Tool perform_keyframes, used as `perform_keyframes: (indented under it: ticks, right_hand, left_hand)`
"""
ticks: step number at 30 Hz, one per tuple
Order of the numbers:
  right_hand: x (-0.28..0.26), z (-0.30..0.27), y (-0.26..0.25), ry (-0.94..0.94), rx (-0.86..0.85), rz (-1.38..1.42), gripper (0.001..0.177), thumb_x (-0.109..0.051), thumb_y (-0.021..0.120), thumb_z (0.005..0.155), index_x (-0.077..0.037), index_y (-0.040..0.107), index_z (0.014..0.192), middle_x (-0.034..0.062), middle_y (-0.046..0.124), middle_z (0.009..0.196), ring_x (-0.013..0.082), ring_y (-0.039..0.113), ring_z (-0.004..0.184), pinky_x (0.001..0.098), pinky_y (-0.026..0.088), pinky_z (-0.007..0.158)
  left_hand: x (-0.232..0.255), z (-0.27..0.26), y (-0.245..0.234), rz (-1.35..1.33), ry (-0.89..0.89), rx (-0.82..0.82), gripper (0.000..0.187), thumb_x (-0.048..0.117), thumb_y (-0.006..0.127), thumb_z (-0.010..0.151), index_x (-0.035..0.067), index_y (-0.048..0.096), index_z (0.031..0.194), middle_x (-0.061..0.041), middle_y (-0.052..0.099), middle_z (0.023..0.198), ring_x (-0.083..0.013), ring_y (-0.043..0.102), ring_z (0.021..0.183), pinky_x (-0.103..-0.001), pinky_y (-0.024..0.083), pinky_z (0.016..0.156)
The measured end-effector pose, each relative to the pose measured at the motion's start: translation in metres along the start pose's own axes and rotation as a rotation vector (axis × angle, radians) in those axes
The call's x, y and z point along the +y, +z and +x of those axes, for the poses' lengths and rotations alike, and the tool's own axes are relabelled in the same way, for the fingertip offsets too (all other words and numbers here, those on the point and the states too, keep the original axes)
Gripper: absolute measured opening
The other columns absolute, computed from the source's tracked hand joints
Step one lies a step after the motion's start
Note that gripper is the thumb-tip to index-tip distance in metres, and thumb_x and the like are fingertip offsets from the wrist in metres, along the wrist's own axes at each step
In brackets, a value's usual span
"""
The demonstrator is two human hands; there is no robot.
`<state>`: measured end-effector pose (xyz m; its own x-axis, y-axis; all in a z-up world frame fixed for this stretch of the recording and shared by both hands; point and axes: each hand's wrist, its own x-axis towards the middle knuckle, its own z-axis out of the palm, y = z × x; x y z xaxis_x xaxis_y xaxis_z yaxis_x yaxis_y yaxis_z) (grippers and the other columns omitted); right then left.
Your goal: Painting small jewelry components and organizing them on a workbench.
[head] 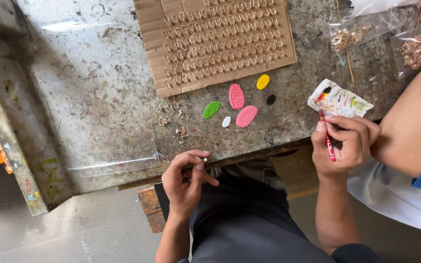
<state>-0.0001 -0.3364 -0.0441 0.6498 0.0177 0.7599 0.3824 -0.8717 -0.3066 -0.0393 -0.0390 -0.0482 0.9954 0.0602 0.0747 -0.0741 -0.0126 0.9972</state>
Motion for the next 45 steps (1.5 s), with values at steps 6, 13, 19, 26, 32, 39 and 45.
perform_keyframes:
  ticks: [6, 13, 19, 26, 32, 39, 45]
  right_hand:
    - [0.008, -0.014, -0.005, 0.026, 0.020, -0.038, 0.040, -0.009, 0.064, 0.110, 0.002, 0.048, 0.075, 0.0201, 0.064, 0.086, 0.0387, 0.055, 0.089, 0.0486, 0.046, 0.082]
    - [-0.019, 0.013, 0.009, 0.166, 0.078, 0.478, 0.016, 0.009, 0.066, 0.102, 0.012, 0.050, 0.103, 0.0313, 0.052, 0.108, 0.0374, 0.067, 0.080, 0.0412, 0.064, 0.076]
    - [-0.051, 0.054, 0.041, 0.147, -0.141, 0.548, 0.011, 0.011, 0.080, 0.093, 0.007, 0.069, 0.093, 0.0213, 0.070, 0.093, 0.0339, 0.070, 0.084, 0.0423, 0.062, 0.083]
    - [-0.051, 0.050, 0.060, 0.124, -0.169, 0.459, 0.014, -0.004, 0.086, 0.097, 0.001, 0.075, 0.091, 0.0118, 0.076, 0.090, 0.0303, 0.064, 0.083, 0.0413, 0.056, 0.084]
    - [-0.052, 0.051, 0.061, 0.111, -0.178, 0.457, 0.015, -0.004, 0.087, 0.098, 0.000, 0.075, 0.090, 0.0112, 0.076, 0.089, 0.0302, 0.064, 0.082, 0.0396, 0.056, 0.085]
    - [-0.056, 0.054, 0.061, 0.129, -0.187, 0.453, 0.014, -0.002, 0.087, 0.097, 0.001, 0.075, 0.090, 0.0109, 0.076, 0.089, 0.0301, 0.064, 0.084, 0.0386, 0.056, 0.086]
    - [-0.057, 0.055, 0.060, 0.150, -0.201, 0.461, 0.013, -0.001, 0.088, 0.096, 0.000, 0.076, 0.091, 0.0117, 0.077, 0.089, 0.0289, 0.063, 0.084, 0.0387, 0.056, 0.085]
  left_hand:
    - [-0.004, -0.001, 0.000, 0.005, 0.025, -0.027, 0.003, 0.002, 0.054, 0.104, 0.003, 0.051, 0.103, -0.021, 0.066, 0.101, -0.0210, 0.072, 0.045, -0.020, 0.053, 0.050]
    - [-0.001, -0.002, -0.002, -0.010, 0.017, -0.003, 0.003, 0.003, 0.056, 0.103, 0.003, 0.053, 0.103, -0.019, 0.063, 0.092, -0.0209, 0.073, 0.050, -0.022, 0.055, 0.056]
    - [-0.012, 0.000, -0.005, -0.095, 0.113, 0.006, 0.004, -0.004, 0.060, 0.097, -0.004, 0.056, 0.098, -0.022, 0.067, 0.086, -0.0244, 0.074, 0.050, -0.029, 0.060, 0.058]
    - [0.014, 0.019, -0.005, -0.109, 0.230, 0.006, 0.005, -0.010, 0.069, 0.090, -0.012, 0.064, 0.092, -0.013, 0.071, 0.066, -0.0258, 0.072, 0.045, -0.031, 0.061, 0.055]
    - [0.007, 0.016, -0.006, -0.120, 0.194, 0.003, 0.015, -0.012, 0.067, 0.091, -0.011, 0.067, 0.106, -0.014, 0.073, 0.074, -0.0227, 0.073, 0.044, -0.031, 0.061, 0.054]
    - [-0.007, 0.006, 0.000, -0.186, 0.133, 0.045, 0.008, -0.012, 0.063, 0.094, -0.010, 0.064, 0.102, -0.022, 0.074, 0.091, -0.0246, 0.071, 0.042, -0.031, 0.060, 0.048]
    - [0.005, 0.014, -0.001, -0.174, 0.145, 0.043, 0.008, -0.014, 0.063, 0.093, -0.010, 0.064, 0.100, -0.023, 0.073, 0.096, -0.0263, 0.072, 0.044, -0.031, 0.060, 0.048]
